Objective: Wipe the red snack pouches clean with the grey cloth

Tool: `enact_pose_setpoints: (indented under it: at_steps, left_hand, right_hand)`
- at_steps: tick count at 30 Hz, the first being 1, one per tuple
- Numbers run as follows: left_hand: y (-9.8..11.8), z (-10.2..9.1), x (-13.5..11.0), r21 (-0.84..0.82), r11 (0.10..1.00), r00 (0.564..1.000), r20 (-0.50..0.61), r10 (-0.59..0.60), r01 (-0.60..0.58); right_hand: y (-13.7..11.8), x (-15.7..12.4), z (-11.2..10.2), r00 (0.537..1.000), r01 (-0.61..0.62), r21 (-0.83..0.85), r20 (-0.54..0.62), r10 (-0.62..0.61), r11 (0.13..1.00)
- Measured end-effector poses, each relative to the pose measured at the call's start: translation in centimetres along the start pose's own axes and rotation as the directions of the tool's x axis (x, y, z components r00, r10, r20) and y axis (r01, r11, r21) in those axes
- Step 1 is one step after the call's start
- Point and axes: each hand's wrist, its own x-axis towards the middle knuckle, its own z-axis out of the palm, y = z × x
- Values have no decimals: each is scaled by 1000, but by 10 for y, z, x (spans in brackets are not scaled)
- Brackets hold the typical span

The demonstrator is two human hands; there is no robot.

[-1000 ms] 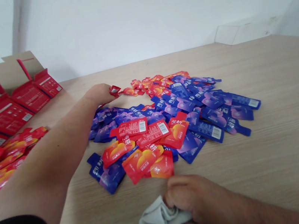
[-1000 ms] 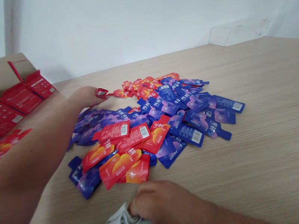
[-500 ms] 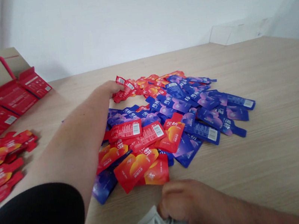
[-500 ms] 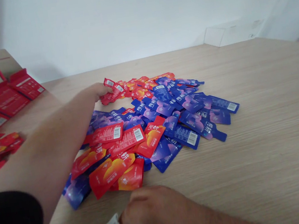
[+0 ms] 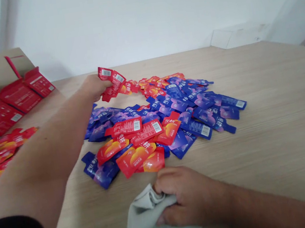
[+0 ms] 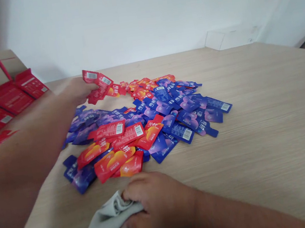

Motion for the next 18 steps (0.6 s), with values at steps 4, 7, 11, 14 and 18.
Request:
enact_pose_setpoints:
  at_steps: [4,7,11,14,18]
  left_hand:
    - [24,-22,-45,-213,976,997,55,46,-34]
    - [50,-17,-86,-302,953,982,172,81,-25]
    - [89,23,-134,-302,953,923,368,114,3]
    - [115,65,-154,-95,993,889,446,109,-74]
    - [136,113,-157,215,959,895,440,71,-182]
  right_hand:
    - [0,0,-2,999,53,-40,3,-53,998]
    - [-3,-1,-4,998,65,-91,12,-64,994]
    - [-8,-4,-6,996,84,-167,17,-82,982]
    - [-10,-6,-7,995,95,-186,15,-94,978]
    - [-9,-8,-8,996,92,-195,7,-92,976]
